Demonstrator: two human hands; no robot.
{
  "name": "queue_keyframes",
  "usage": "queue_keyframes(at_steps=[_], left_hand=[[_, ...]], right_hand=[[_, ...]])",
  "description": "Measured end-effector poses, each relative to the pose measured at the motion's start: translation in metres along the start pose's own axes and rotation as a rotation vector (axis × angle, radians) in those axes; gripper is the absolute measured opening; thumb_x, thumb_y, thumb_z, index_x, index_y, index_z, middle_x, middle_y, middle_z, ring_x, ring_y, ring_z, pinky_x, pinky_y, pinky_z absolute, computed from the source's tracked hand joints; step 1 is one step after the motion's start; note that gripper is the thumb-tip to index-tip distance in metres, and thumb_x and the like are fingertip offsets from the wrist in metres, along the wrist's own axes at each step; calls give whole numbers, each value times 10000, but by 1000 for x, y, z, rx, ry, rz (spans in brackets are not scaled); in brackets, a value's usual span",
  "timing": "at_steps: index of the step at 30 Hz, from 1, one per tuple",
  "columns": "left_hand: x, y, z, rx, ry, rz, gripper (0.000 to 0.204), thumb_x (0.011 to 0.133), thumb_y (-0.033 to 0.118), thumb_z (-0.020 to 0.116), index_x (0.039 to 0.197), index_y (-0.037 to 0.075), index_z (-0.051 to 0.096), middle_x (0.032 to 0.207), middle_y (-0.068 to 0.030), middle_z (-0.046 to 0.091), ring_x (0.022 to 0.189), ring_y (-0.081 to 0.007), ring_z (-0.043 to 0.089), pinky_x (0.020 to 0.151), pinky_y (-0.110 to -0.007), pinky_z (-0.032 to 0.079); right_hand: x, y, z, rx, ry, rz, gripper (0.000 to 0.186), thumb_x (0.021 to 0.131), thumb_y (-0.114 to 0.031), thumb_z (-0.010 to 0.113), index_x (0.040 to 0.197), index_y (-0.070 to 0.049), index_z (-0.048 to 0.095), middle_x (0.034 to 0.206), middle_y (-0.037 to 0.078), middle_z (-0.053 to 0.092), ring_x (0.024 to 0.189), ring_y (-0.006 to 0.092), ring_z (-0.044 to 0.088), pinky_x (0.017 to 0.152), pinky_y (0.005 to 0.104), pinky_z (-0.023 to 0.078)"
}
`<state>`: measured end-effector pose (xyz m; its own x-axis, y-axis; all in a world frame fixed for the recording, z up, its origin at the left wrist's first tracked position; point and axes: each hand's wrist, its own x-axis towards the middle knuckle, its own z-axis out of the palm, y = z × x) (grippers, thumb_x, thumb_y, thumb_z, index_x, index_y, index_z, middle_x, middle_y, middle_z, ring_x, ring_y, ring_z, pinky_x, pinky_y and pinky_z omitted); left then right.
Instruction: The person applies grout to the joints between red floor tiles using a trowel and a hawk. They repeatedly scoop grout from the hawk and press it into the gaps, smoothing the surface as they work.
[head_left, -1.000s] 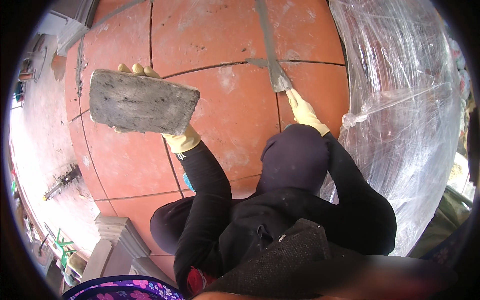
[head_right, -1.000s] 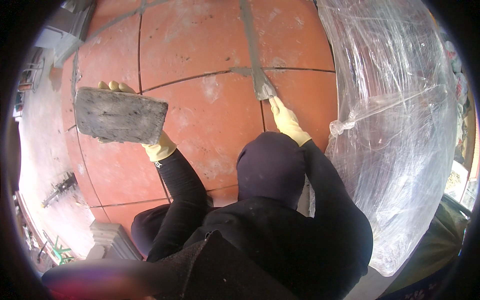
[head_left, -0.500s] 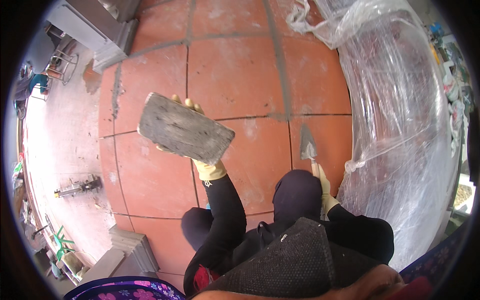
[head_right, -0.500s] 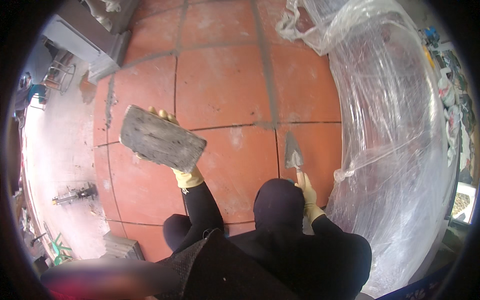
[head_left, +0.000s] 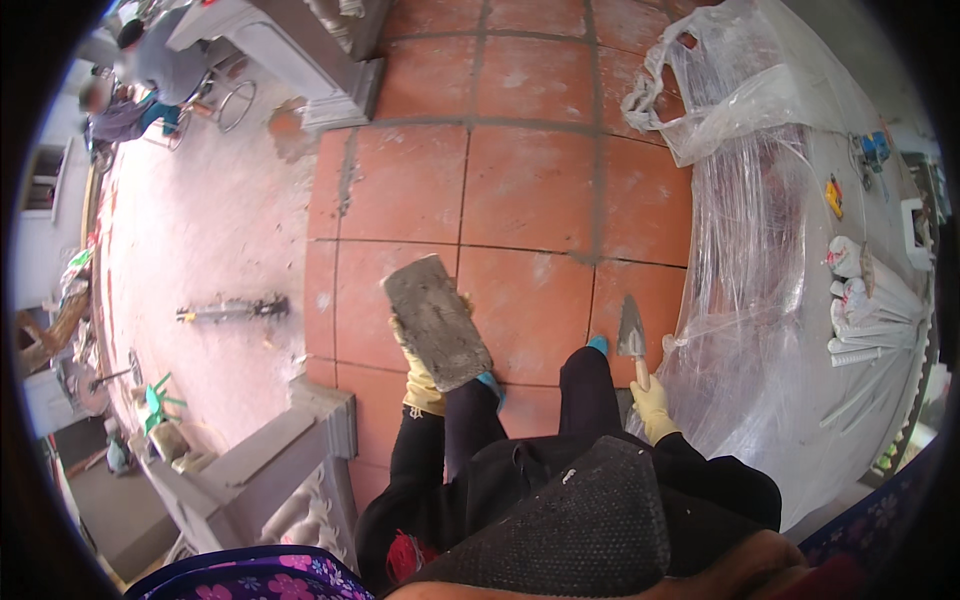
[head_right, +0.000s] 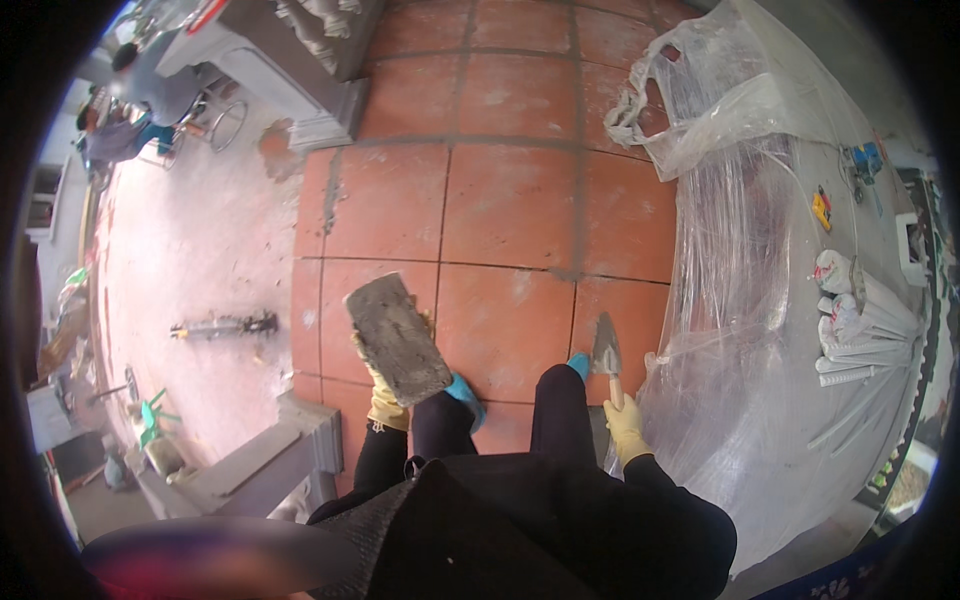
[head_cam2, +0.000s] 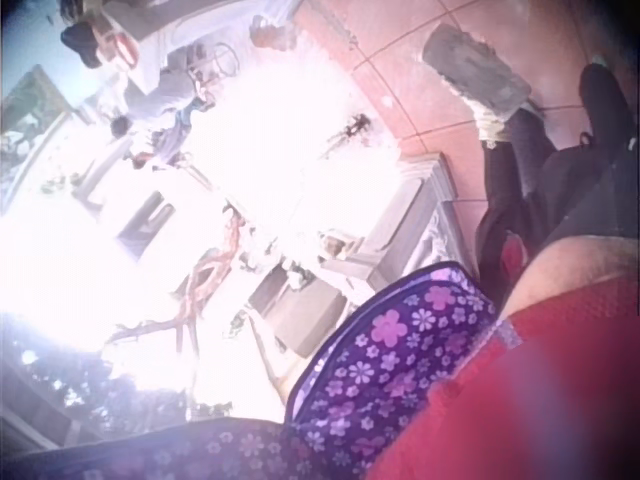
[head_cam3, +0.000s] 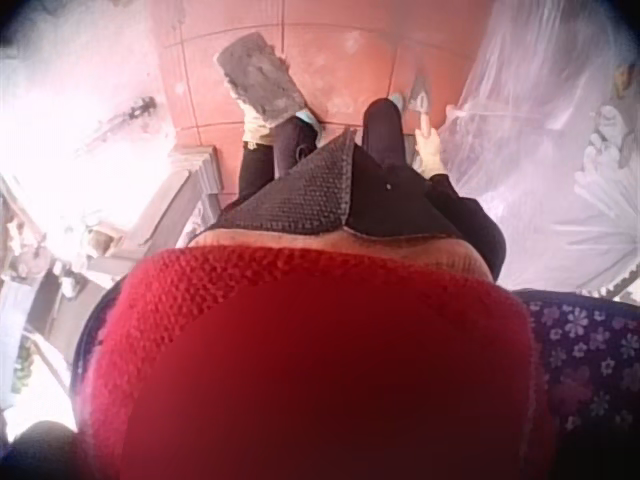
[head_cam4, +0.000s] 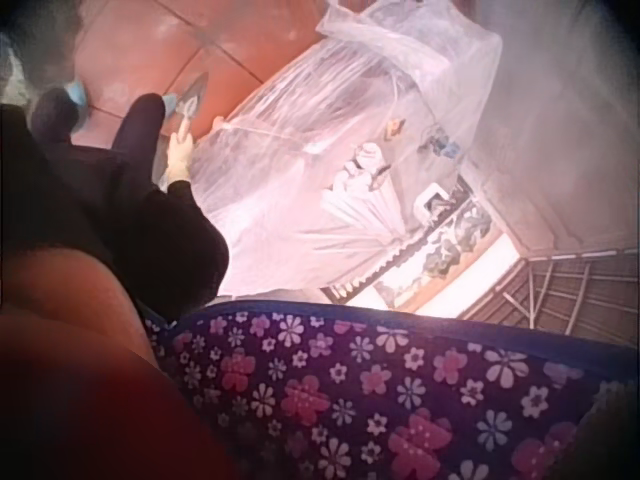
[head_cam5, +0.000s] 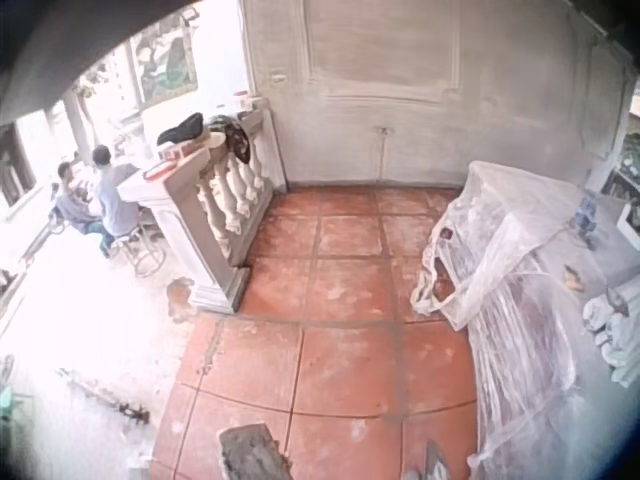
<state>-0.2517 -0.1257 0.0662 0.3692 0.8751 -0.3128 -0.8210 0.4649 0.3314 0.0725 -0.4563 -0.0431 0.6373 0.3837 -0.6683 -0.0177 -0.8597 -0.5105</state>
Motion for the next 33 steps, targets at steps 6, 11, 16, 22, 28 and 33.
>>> queue_keyframes(at_steps=[6, 11, 16, 22, 28, 33], left_hand=[[-63, 10, 66, -50, -61, -241, 1016, 876, 769, 525, 1574, 65, 297, 1558, -165, 421, 1329, -386, 488, 1157, -530, 381], [-86, 19, 94, -59, -117, -224, 1013, 884, 766, 513, 1577, 65, 283, 1569, -166, 404, 1346, -387, 480, 1178, -515, 363], [-112, 48, 110, 86, -97, -60, 984, 893, 759, 511, 1577, 85, 293, 1568, -172, 404, 1354, -393, 473, 1189, -531, 341], [-133, 93, 102, 138, -166, 87, 974, 902, 748, 514, 1590, 107, 262, 1602, -194, 341, 1399, -439, 413, 1226, -542, 276], [-165, 116, 87, 65, -154, 69, 989, 900, 734, 534, 1610, 128, 209, 1642, -197, 255, 1440, -439, 350, 1254, -530, 211], [-203, 130, 67, 96, -158, -22, 1019, 882, 757, 533, 1611, 127, 201, 1640, -195, 260, 1436, -429, 360, 1250, -529, 222]], right_hand=[[-71, -13, -63, 83, -19, 139, 250, 909, -229, 691, 1029, -20, 624, 755, 72, 621, 521, 167, 602, 463, 330, 481], [-98, -36, -109, 118, -29, 197, 255, 924, -246, 683, 1064, -39, 631, 713, 41, 580, 482, 150, 558, 431, 313, 448], [-110, -50, -122, 127, -73, 180, 269, 931, -265, 688, 1079, -47, 632, 696, 29, 574, 489, 154, 557, 432, 311, 445], [-129, -47, -110, 141, -107, 149, 298, 908, -248, 688, 1114, -40, 634, 751, 49, 602, 540, 166, 586, 475, 328, 472], [-143, -38, -88, 37, -128, 200, 327, 884, -277, 692, 1092, -28, 653, 814, 90, 657, 620, 222, 652, 553, 388, 518], [-154, -30, -78, 51, -152, 213, 307, 885, -277, 691, 1062, -28, 662, 821, 101, 663, 624, 228, 649, 560, 394, 510]])
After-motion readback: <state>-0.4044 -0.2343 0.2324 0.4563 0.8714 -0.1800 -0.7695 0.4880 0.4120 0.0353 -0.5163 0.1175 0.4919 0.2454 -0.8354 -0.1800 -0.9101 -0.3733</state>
